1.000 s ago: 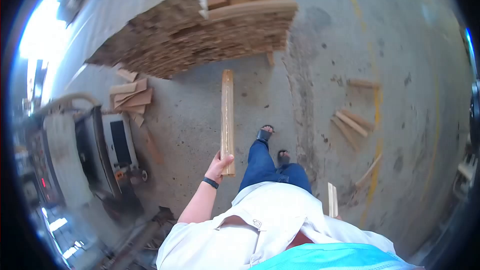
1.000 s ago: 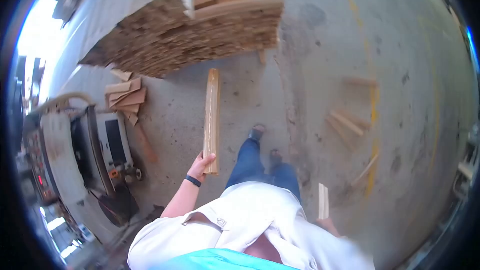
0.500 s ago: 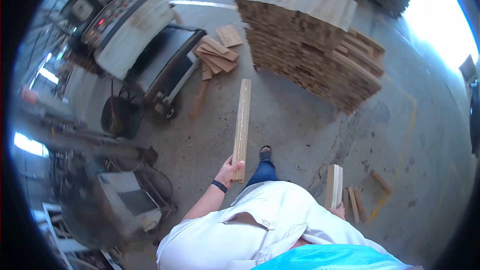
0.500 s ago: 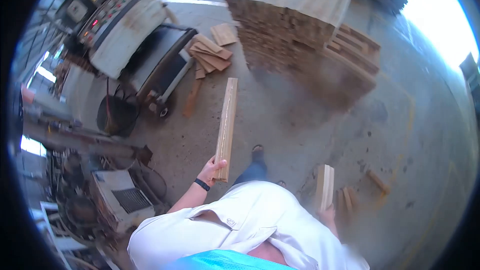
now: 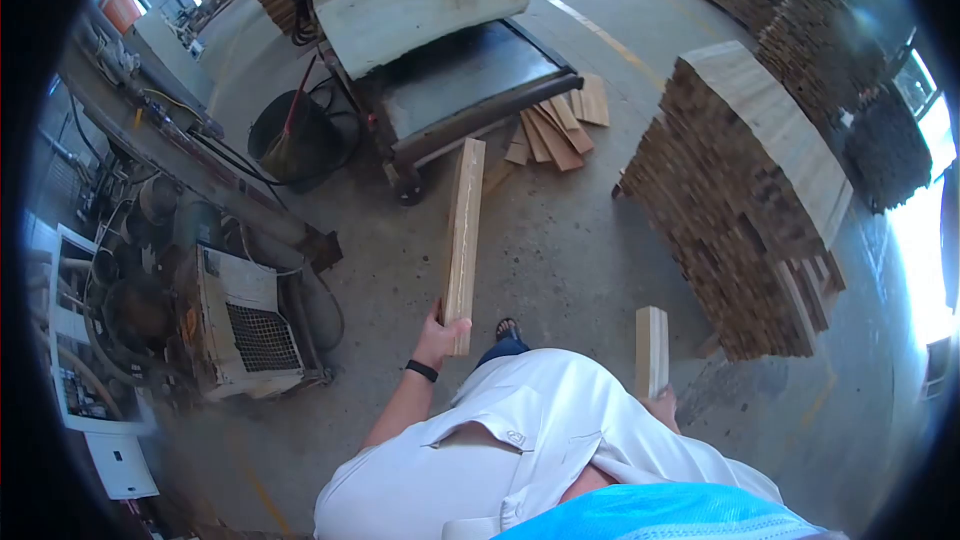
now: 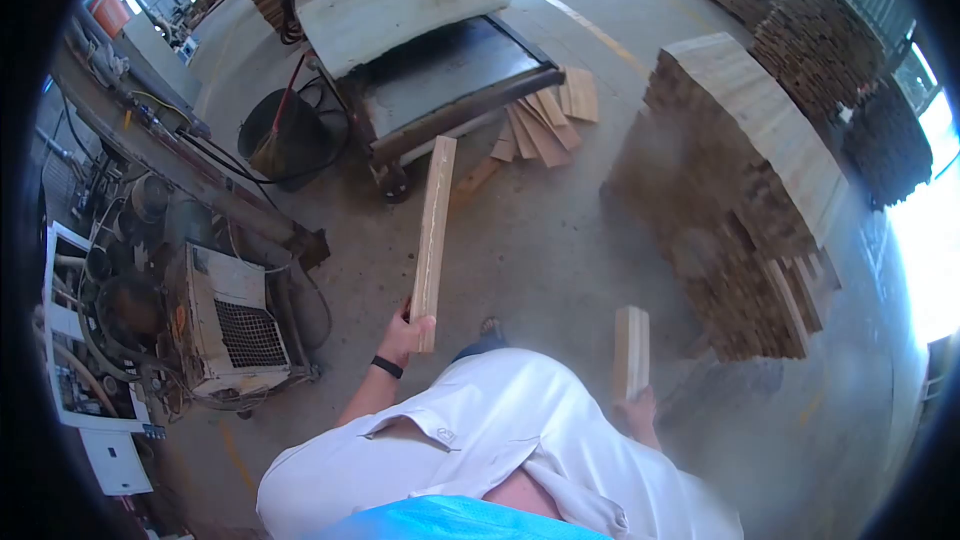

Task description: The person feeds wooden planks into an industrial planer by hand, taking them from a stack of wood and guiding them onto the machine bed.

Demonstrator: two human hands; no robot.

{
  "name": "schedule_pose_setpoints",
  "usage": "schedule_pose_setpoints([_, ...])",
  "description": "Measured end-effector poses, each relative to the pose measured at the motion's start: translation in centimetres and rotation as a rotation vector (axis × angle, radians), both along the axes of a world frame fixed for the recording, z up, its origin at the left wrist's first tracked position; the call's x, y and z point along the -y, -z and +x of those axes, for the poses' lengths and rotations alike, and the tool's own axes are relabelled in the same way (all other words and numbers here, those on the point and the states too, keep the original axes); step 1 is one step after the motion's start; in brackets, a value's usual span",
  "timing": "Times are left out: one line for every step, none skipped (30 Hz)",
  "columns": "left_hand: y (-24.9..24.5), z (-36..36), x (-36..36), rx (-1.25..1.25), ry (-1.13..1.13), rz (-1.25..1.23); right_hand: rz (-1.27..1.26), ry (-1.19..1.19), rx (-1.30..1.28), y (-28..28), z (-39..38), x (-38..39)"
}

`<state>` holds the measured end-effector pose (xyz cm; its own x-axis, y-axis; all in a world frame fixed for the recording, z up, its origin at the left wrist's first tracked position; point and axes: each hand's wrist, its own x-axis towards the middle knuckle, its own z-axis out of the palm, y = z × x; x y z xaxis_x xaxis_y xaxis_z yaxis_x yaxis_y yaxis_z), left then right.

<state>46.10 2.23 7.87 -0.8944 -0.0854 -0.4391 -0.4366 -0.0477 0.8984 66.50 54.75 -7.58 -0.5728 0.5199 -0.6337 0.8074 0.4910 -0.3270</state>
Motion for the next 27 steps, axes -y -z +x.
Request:
schedule_pose_setpoints([-0.3,-1.9,1.2,-0.006,-0.007,-0.006,-0.020,-0.020,-0.110,0.4,-3.5,0.6])
schedule_pose_setpoints([-0.4,-3.8,2.4,-0.053,-0.047,-0.049,-0.002,-0.039,-0.157,-0.6,-6.9,1.8])
schedule_pose_setpoints([-0.4,-5.4,3.4,-0.096,-0.084,-0.091,0.018,-0.056,-0.199,-2.3,-10.3,3.2])
schedule_pose_setpoints([-0.7,-7.2,4.4,-0.094,-0.084,-0.094,0.044,-0.089,-0.237,-3.5,-13.7,4.3])
schedule_pose_setpoints([-1.0,-9.0,5.4,-0.096,-0.090,-0.077,0.069,-0.120,-0.272,-4.5,-16.8,5.3])
schedule_pose_setpoints([-1.1,-10.8,5.9,-0.098,-0.095,-0.059,0.092,-0.151,-0.324,-5.2,-19.7,6.3])
schedule_pose_setpoints([-1.1,-12.4,6.4,-0.094,-0.094,-0.060,0.119,-0.185,-0.378,-5.9,-22.8,7.1])
schedule_pose_setpoints([-1.1,-13.9,6.8,-0.126,-0.148,-0.071,0.115,-0.210,-0.424,-5.8,-25.8,7.7])
schedule_pose_setpoints([-1.0,-15.5,7.1,-0.155,-0.201,-0.082,0.112,-0.235,-0.468,-5.7,-28.9,8.2])
schedule_pose_setpoints([-0.8,-17.2,7.5,-0.147,-0.201,-0.083,0.042,-0.258,-0.476,-8.7,-32.4,10.0])
schedule_pose_setpoints([-0.5,-19.0,7.8,-0.176,-0.221,-0.079,-0.027,-0.283,-0.481,-11.7,-36.0,11.6])
schedule_pose_setpoints([0.0,-20.6,8.2,-0.202,-0.243,-0.076,0.026,-0.300,-0.547,-10.3,-39.4,12.1])
schedule_pose_setpoints([2.0,-22.4,9.0,-0.186,-0.247,-0.078,0.076,-0.318,-0.610,-8.9,-42.6,12.7])
schedule_pose_setpoints([5.2,-24.4,10.0,-0.191,-0.275,-0.203,0.052,-0.329,-0.612,-9.9,-46.1,13.8])
schedule_pose_setpoints([6.1,-26.2,10.3,-0.190,-0.297,-0.270,0.028,-0.343,-0.618,-11.4,-49.9,15.4])
schedule_pose_setpoints([7.0,-28.0,10.6,-0.187,-0.320,-0.336,0.006,-0.357,-0.627,-12.4,-53.6,16.8])
schedule_pose_setpoints([6.6,-29.9,10.3,-0.121,-0.314,-0.514,-0.018,-0.373,-0.636,-13.4,-57.2,18.1])
schedule_pose_setpoints([5.8,-31.4,9.6,-0.080,-0.321,-0.606,-0.122,-0.400,-0.650,-14.8,-60.8,19.4])
schedule_pose_setpoints([4.9,-32.9,8.8,-0.036,-0.328,-0.696,-0.227,-0.427,-0.659,-15.8,-64.2,20.5])
schedule_pose_setpoints([2.9,-34.7,7.2,0.105,-0.317,-0.893,-0.236,-0.450,-0.657,-14.8,-68.1,21.7])
schedule_pose_setpoints([1.7,-36.9,6.1,0.253,-0.303,-1.085,-0.077,-0.492,-0.605,-13.0,-72.3,23.0])
schedule_pose_setpoints([1.6,-38.9,5.6,0.267,-0.320,-1.087,0.082,-0.527,-0.549,-12.1,-75.7,24.4])
schedule_pose_setpoints([2.1,-40.4,5.2,0.313,-0.314,-1.182,0.073,-0.542,-0.536,-12.2,-78.5,26.1])
schedule_pose_setpoints([2.8,-41.6,4.7,0.361,-0.300,-1.274,0.114,-0.578,-0.461,-12.3,-80.8,27.9])
schedule_pose_setpoints([3.5,-43.1,4.4,0.375,-0.304,-1.270,0.159,-0.613,-0.397,-12.6,-83.1,29.5])
schedule_pose_setpoints([4.3,-44.5,4.2,0.373,-0.316,-1.326,0.159,-0.624,-0.392,-12.5,-84.8,30.7])
schedule_pose_setpoints([4.5,-45.2,3.8,0.378,-0.321,-1.381,0.114,-0.675,-0.479,-11.8,-85.9,31.9])
